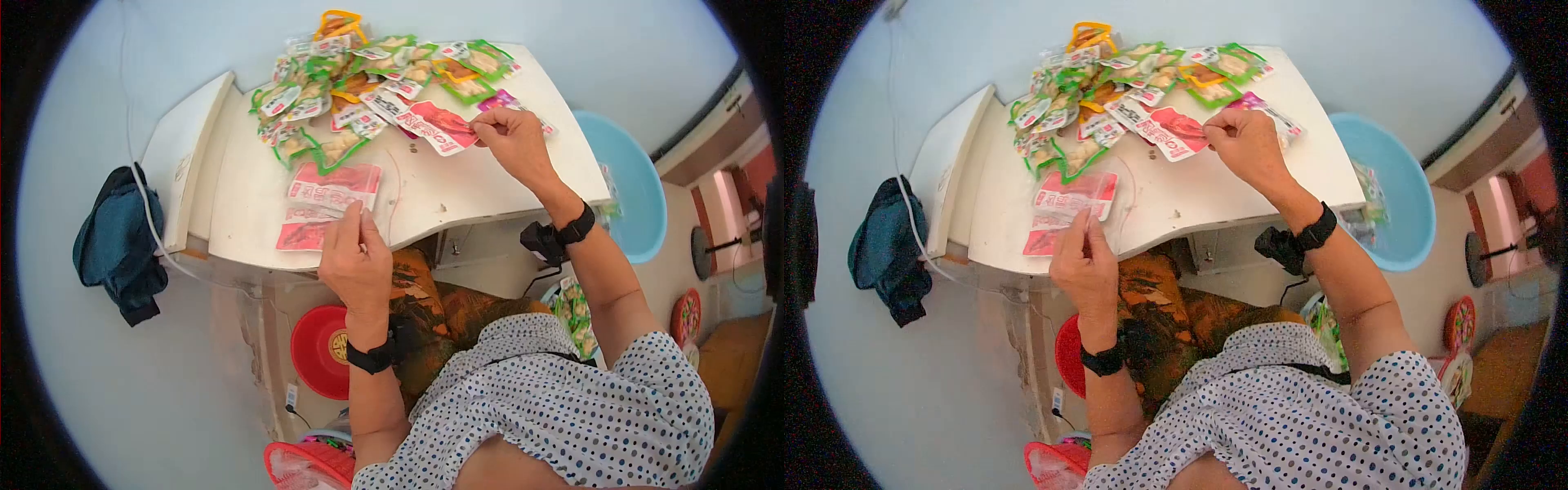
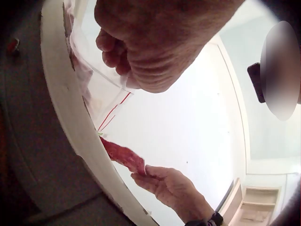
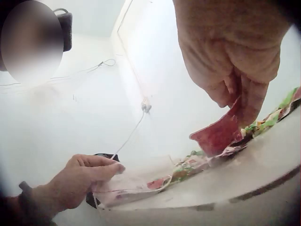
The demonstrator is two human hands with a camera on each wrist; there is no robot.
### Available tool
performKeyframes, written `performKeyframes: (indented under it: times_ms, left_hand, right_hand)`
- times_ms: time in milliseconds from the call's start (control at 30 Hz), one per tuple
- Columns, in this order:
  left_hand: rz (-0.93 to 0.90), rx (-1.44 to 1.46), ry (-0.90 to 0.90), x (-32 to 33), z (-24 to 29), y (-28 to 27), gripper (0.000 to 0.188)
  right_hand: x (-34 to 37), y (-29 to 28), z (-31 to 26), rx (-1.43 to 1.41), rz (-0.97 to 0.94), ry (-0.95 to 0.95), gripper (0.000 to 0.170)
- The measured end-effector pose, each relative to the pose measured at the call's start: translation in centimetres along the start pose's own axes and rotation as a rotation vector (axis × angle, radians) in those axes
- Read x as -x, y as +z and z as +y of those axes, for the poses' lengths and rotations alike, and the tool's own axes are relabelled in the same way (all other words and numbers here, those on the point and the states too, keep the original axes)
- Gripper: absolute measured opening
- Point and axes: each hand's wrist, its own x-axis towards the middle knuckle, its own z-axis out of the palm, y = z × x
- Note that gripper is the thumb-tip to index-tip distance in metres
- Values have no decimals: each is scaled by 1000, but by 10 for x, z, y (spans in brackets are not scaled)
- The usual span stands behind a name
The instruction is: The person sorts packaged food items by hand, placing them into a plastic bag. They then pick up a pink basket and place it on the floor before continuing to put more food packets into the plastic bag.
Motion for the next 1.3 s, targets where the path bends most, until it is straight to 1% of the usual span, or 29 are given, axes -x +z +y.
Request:
performKeyframes:
  times_ms: [33, 100, 233, 333, 433, 533, 633, 733, 833, 867, 967, 1000, 1067, 1167, 1267, 1300]
  left_hand:
    - [-8, -2, -3, 0, 2, -1, 17]
    - [-30, -8, -14, 2, 5, -1, 17]
    - [-5, -5, -18, 4, 4, 1, 16]
    - [-82, -13, -108, 1, 15, -8, 19]
    - [-94, -25, -114, 0, 18, -9, 19]
    - [-77, -34, -99, 1, 16, -7, 19]
    - [-74, -51, -85, 1, 14, -6, 18]
    - [-86, -48, -96, 1, 13, -6, 18]
    - [-61, -53, -67, 0, 12, -4, 18]
    - [-66, -45, -83, 1, 12, -4, 18]
    - [-73, -26, -100, 2, 11, -2, 19]
    - [-69, -27, -91, 2, 10, -1, 20]
    - [-72, -37, -77, 3, 11, -1, 21]
    - [-88, -63, -78, 3, 14, -3, 26]
    - [-82, -55, -110, 6, 13, -3, 30]
    - [-66, -36, -113, 7, 12, -3, 30]
  right_hand:
    - [5, -3, 8, 47, 26, 18, 16]
    - [11, -6, 23, 42, 63, -2, 23]
    - [16, -8, 32, 131, 193, -110, 39]
    - [10, -7, 46, 49, 145, -80, 46]
    - [9, -12, 52, 20, -1, -5, 44]
    - [14, -15, 44, 64, 36, -1, 38]
    - [18, -23, 32, -37, 12, 96, 37]
    - [31, -32, 11, 12, -65, 136, 31]
    - [43, -42, -13, 527, -285, 46, 31]
    - [48, -41, -14, 623, -284, -18, 34]
    - [44, -40, -36, 643, -344, -21, 39]
    - [39, -36, -33, 619, -341, -136, 42]
    - [20, -26, -17, 566, -333, -366, 54]
    - [-7, -5, 15, 578, -385, -434, 74]
    - [-26, -4, 6, 556, -569, -286, 83]
    - [-29, -5, -1, 612, -573, -237, 84]
